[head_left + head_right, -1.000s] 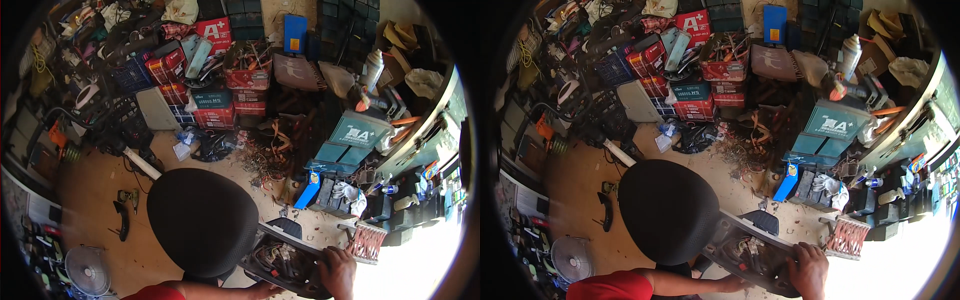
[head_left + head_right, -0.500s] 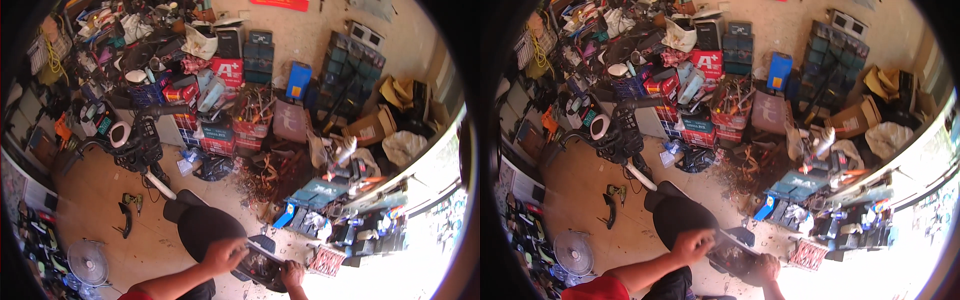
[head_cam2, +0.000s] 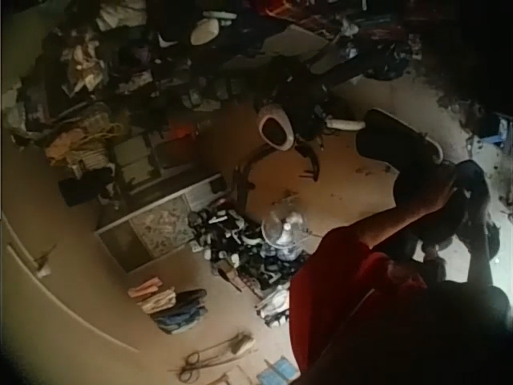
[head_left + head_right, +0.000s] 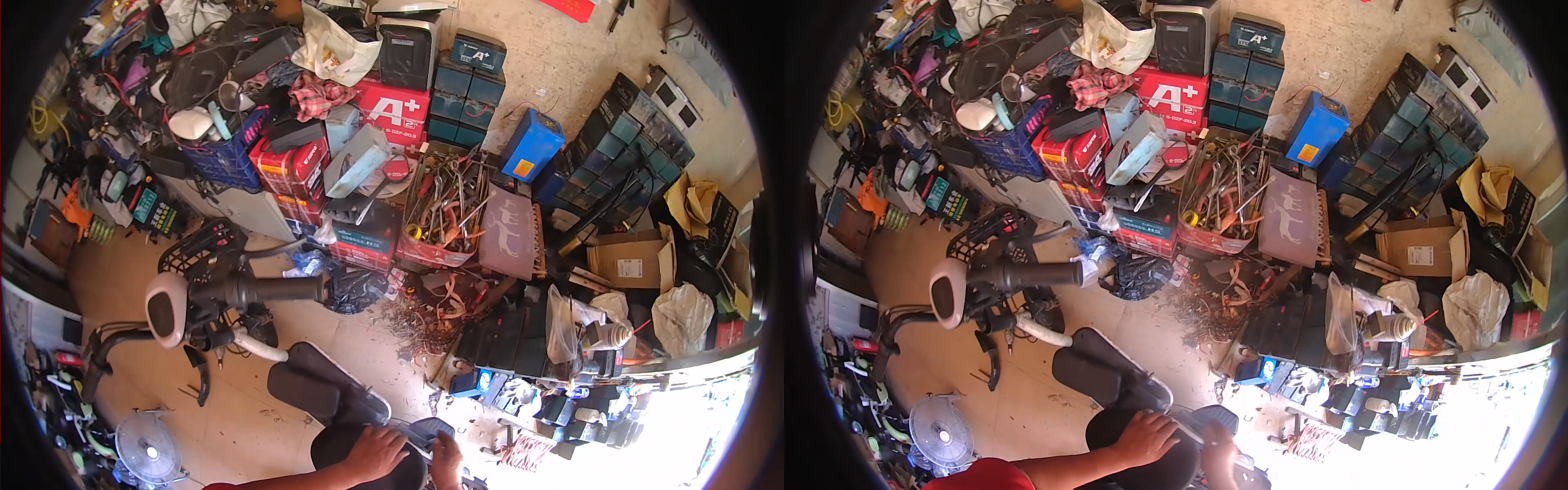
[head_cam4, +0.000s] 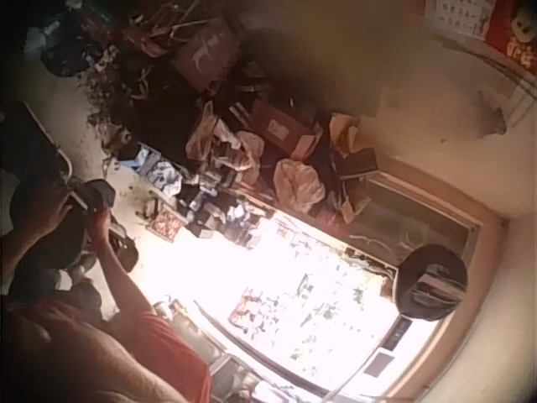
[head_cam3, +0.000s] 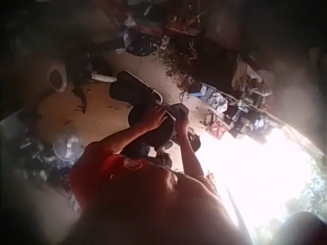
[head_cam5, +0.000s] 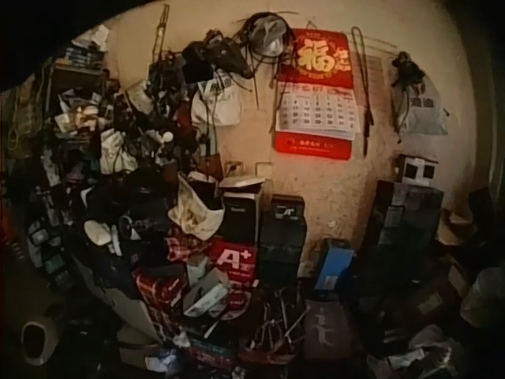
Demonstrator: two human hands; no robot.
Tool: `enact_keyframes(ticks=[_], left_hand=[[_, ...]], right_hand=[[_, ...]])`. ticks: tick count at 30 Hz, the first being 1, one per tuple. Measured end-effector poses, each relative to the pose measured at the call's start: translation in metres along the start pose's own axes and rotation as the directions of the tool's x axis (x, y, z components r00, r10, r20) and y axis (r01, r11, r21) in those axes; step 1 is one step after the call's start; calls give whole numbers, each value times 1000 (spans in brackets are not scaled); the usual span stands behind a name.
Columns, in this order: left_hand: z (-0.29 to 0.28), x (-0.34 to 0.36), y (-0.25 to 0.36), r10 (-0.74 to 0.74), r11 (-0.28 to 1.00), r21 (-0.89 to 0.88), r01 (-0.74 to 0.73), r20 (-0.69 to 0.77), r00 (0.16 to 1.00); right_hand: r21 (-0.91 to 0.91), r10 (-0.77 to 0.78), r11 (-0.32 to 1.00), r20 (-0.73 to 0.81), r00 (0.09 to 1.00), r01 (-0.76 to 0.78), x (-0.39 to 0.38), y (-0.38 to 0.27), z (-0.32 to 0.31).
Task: Repair and wire a motorbike component, using electrical tape and wire strippers.
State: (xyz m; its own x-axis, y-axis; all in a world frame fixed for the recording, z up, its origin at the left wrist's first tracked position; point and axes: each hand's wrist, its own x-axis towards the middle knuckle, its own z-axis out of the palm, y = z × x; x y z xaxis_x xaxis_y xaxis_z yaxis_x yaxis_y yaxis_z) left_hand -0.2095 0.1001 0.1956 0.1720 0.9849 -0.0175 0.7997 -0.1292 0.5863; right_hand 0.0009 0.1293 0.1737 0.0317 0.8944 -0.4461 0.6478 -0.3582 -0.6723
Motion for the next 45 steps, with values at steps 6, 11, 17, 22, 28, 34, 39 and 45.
enact_keyframes(ticks=[6, 11, 17, 22, 28, 34, 39, 45], left_hand=[[-30, 1, -42, -153, 970, 211, 119, 154, 976], [-44, 3, -42, -236, 955, 231, 185, 216, 948], [-33, 0, -50, -191, 967, 194, 167, 111, 975], [-37, -3, -52, -203, 968, 167, 190, 63, 977], [-22, 0, -55, -193, 981, 28, 193, 19, 981], [-28, 1, -63, -240, 970, -31, 240, 15, 971], [-21, -2, -61, -225, 973, -55, 223, -26, 974], [-21, 0, -60, -216, 976, -37, 216, -3, 976]], right_hand=[[-249, 63, 968, 172, 983, -19, 1, -35, 38], [-306, 143, 950, 268, 953, -57, 4, -21, 46], [23, -311, 949, -92, 946, 314, 139, -54, 69], [-236, -732, 679, -288, 618, 695, 339, -258, 51], [-818, -627, 498, -110, 771, 288, 495, -311, 73], [-832, -420, 513, -29, 907, 212, 527, -329, 82], [-166, -86, 979, 207, 975, 122, 538, -345, 12], [678, 33, 662, 402, 915, -321, 509, -313, 27]])
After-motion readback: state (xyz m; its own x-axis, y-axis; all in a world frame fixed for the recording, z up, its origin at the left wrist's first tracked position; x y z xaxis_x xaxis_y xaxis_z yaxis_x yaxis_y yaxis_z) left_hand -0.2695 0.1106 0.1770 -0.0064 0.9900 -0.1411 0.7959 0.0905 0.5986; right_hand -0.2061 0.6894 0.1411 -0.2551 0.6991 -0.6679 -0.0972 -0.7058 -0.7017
